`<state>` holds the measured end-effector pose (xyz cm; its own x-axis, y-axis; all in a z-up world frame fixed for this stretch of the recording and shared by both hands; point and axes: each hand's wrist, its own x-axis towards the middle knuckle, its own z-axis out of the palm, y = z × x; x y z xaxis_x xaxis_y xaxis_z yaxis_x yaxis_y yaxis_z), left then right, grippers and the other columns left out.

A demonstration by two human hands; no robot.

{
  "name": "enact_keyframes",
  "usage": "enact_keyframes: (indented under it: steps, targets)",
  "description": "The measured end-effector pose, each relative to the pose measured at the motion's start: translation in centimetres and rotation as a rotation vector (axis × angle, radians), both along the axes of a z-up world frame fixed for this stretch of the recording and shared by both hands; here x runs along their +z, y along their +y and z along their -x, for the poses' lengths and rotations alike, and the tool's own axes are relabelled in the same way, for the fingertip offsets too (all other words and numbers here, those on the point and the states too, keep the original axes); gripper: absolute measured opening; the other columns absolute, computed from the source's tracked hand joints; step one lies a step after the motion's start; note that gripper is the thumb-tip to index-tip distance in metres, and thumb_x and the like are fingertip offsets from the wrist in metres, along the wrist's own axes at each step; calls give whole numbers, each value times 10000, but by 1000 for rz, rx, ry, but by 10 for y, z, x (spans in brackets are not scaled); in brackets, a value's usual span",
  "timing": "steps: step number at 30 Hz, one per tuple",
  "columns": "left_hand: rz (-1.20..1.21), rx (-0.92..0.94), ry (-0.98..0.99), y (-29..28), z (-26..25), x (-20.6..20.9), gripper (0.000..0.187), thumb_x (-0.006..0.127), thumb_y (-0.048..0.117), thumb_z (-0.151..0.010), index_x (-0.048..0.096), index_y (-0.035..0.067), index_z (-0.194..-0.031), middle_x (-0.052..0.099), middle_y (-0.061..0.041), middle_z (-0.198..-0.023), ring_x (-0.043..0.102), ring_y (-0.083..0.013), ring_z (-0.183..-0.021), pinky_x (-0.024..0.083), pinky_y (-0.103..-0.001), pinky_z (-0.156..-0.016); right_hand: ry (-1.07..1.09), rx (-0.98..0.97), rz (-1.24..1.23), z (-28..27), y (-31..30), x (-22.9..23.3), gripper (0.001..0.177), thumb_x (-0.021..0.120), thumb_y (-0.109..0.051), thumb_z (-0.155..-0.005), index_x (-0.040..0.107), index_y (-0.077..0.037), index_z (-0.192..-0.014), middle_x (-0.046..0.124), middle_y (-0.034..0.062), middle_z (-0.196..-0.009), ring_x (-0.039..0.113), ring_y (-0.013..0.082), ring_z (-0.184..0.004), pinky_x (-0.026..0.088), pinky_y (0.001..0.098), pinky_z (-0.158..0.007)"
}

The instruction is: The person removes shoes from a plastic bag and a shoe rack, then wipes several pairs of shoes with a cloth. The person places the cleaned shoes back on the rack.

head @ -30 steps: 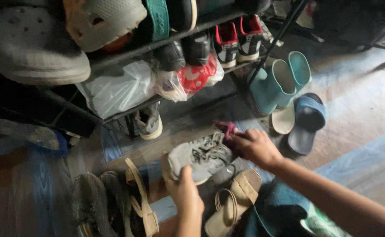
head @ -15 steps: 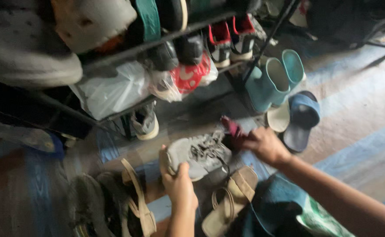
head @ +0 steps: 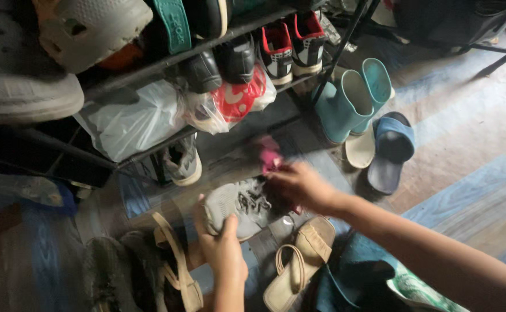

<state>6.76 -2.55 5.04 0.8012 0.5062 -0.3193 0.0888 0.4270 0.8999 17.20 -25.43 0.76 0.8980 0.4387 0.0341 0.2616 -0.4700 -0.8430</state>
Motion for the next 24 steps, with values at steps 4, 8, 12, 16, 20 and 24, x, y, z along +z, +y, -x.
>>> enact_keyframes:
  steps: [4,8,12,16,20,24]
  targets:
    - [29,-49,-18,5,4,1,763,553,-70,-825,392,160,-1535,543,-87,-1433,573,-210,-1232,481,-342,-999,-179,271,207,-11,20,17,646,686,-163,-876,506,-182,-1496,577,168,-1412,587,382,-1210,533,457,-958]
    - [-186,-123,-60,6,7,2,688,565,-69,-841,447,86,-1500,525,-93,-1488,533,-212,-1337,407,-338,-1103,-226,214,473,-15,12,13,671,667,-82,-807,508,-152,-1455,595,144,-1362,597,379,-1196,514,465,-955]
    - [-254,-166,-50,4,10,2,642,601,-24,-874,472,81,-1493,560,-102,-1477,554,-233,-1332,407,-355,-1119,-204,64,584,-11,-5,-11,476,719,-147,-799,581,-104,-1253,669,151,-1191,647,383,-1106,534,463,-925]
    - [-189,-92,9,9,11,-1,691,597,6,-863,432,125,-1524,548,-75,-1468,575,-223,-1309,452,-353,-1088,4,-195,442,-17,-43,-30,293,738,-179,-840,632,-61,-1087,737,179,-977,710,402,-912,578,451,-725]
    - [-43,-38,-75,18,14,-14,754,633,-9,-829,416,119,-1540,557,-107,-1453,573,-231,-1298,457,-355,-1084,274,-218,464,-19,-83,-32,170,679,-142,-898,683,-73,-1053,747,136,-824,761,321,-710,587,434,-618]
    - [-66,-104,-76,21,14,-21,744,663,-8,-830,421,92,-1527,537,-115,-1456,550,-233,-1292,448,-357,-1072,412,-218,24,-16,-64,-10,341,690,-17,-802,653,-60,-1139,750,175,-900,722,384,-710,535,468,-579]
